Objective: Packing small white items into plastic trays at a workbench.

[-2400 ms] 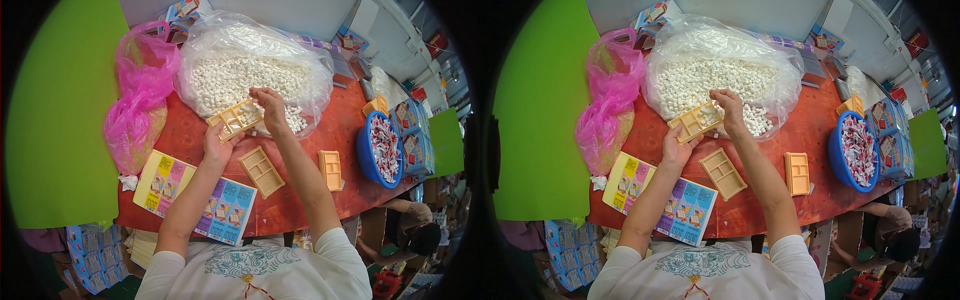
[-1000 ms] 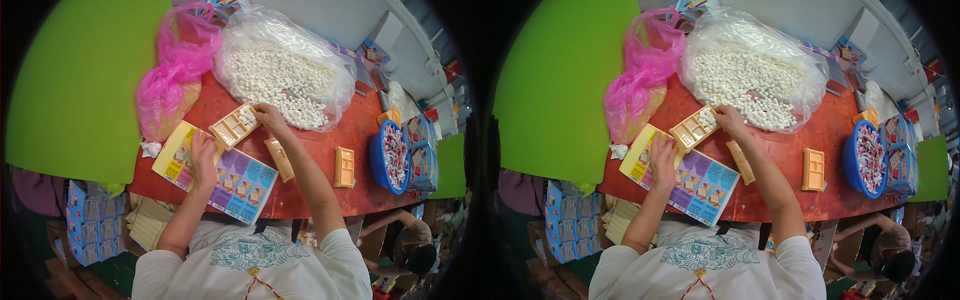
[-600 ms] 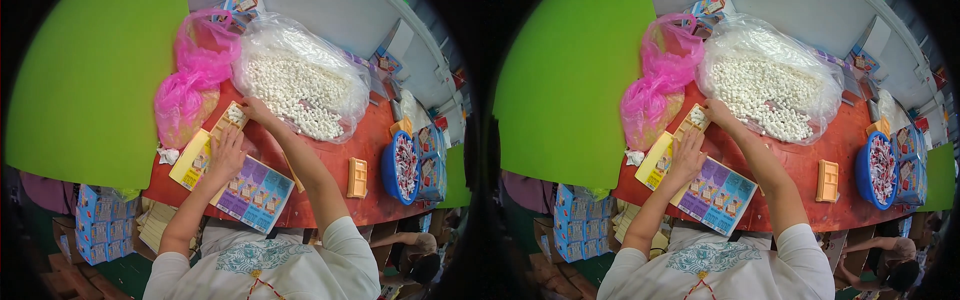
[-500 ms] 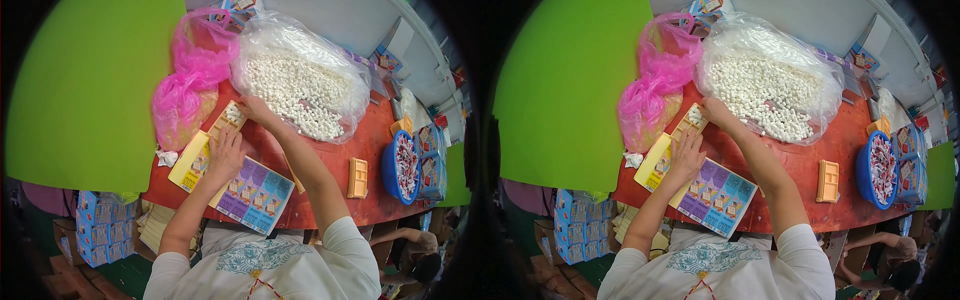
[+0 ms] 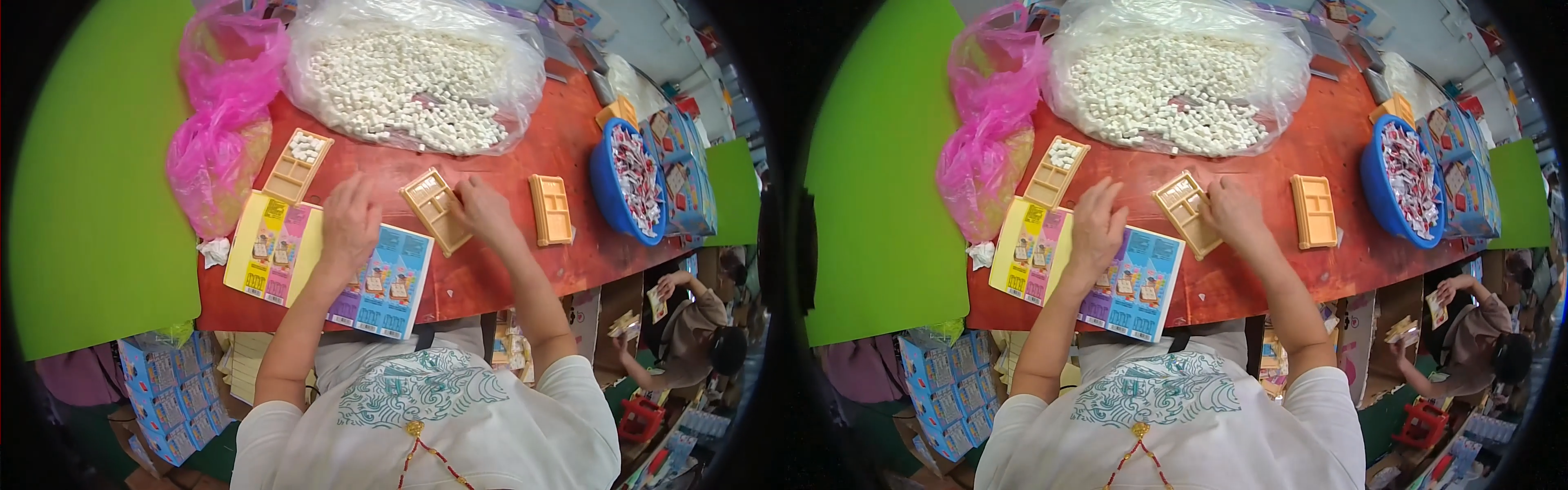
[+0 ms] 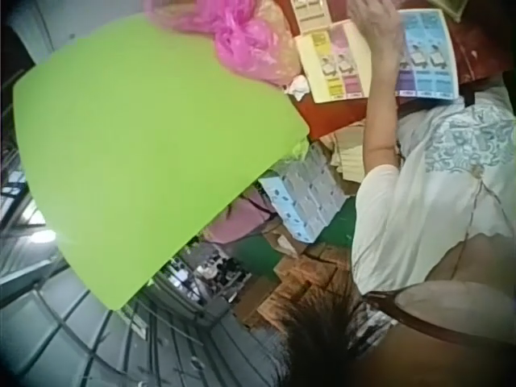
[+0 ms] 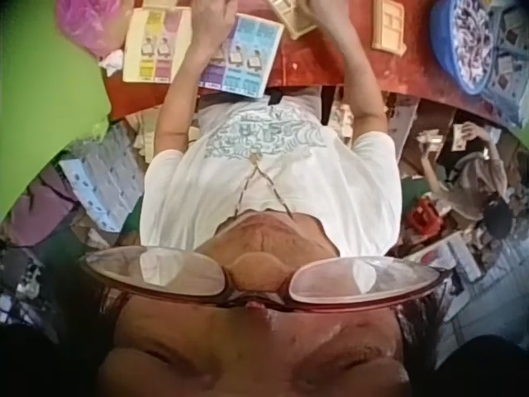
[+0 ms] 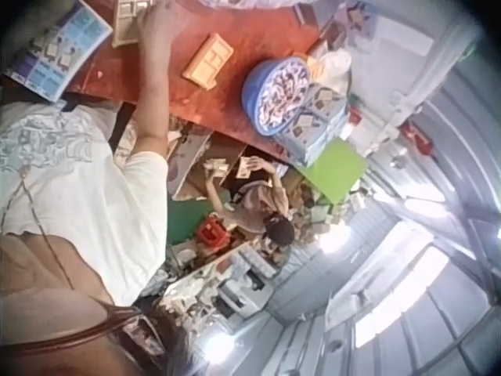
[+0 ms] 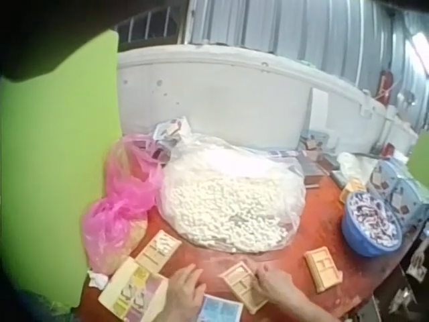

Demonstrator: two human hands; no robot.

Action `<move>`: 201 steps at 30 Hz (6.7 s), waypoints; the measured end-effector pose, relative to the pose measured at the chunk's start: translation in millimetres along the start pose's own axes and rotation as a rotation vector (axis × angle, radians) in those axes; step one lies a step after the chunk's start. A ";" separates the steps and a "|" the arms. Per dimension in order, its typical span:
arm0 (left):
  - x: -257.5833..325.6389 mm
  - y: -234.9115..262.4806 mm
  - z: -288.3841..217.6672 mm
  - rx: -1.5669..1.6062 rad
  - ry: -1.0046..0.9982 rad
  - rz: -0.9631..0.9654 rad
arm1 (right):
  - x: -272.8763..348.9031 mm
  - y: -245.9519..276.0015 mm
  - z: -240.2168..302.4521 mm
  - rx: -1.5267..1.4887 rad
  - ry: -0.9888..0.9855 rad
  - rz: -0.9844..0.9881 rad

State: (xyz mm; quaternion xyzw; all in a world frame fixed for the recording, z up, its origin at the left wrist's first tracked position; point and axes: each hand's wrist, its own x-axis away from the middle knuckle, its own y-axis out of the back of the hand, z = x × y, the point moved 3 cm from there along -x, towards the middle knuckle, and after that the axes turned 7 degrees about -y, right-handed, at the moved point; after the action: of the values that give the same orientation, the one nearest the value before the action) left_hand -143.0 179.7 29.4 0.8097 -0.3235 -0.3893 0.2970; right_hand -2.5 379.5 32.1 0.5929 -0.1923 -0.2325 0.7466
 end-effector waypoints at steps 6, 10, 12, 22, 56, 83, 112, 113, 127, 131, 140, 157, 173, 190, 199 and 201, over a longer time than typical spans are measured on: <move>-10.0 -38.5 -19.7 0.396 0.088 -0.083 | 7.5 -22.2 -11.3 -0.176 -0.028 -0.198; -22.7 -42.4 -56.8 1.161 0.394 0.048 | -0.9 -14.7 -14.9 -0.494 -0.164 -0.230; -22.0 -53.1 -53.7 1.289 0.446 -0.010 | -10.7 -16.0 13.2 -0.563 -0.113 -0.263; -63.7 -49.1 3.0 1.694 0.564 -0.429 | -69.5 -24.6 21.3 -1.021 0.099 0.309; -104.3 -54.6 81.8 1.335 0.640 -0.058 | -211.5 -16.8 52.6 -0.977 0.052 0.117; -81.9 -79.0 74.8 1.415 0.755 -0.149 | -174.0 -8.5 38.8 -0.569 0.161 0.024; -45.8 -82.4 83.9 1.308 0.674 -0.132 | -117.5 -8.5 83.0 -0.454 0.443 -0.053; -46.2 -80.4 77.1 1.315 0.672 -0.126 | -114.0 -4.0 80.3 -0.491 0.449 -0.048; -10.6 -46.2 34.7 1.593 0.714 -0.119 | -79.9 -29.6 54.9 -0.865 -0.044 0.208; -2.2 -38.4 26.5 1.517 0.725 -0.139 | -72.6 -31.6 55.4 -0.983 -0.081 0.299; 45.1 21.4 7.1 0.335 0.148 -0.259 | -86.1 -49.6 57.8 -1.192 -0.252 0.156; 38.5 32.8 -4.1 -0.130 -0.139 -0.034 | -61.5 -30.9 102.6 -0.334 0.352 -0.449; 32.4 17.3 -12.9 -0.192 -0.176 0.125 | -84.8 -38.2 110.4 -0.640 0.578 -0.098; 22.2 24.9 9.5 -0.145 -0.089 0.129 | -158.4 -17.8 49.7 -0.430 0.107 -0.375; 104.6 85.4 4.7 -0.123 0.128 -0.094 | -73.7 -34.2 103.7 -0.366 0.500 -0.242; 122.3 90.2 -1.3 -0.151 0.142 -0.084 | -65.4 -31.8 106.2 -0.388 0.525 -0.269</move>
State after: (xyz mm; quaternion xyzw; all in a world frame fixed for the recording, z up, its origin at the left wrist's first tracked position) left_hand -108.7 32.3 42.5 0.8233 -0.2371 -0.3666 0.3628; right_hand -119.6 326.6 24.0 0.4996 0.1338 -0.2006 0.8320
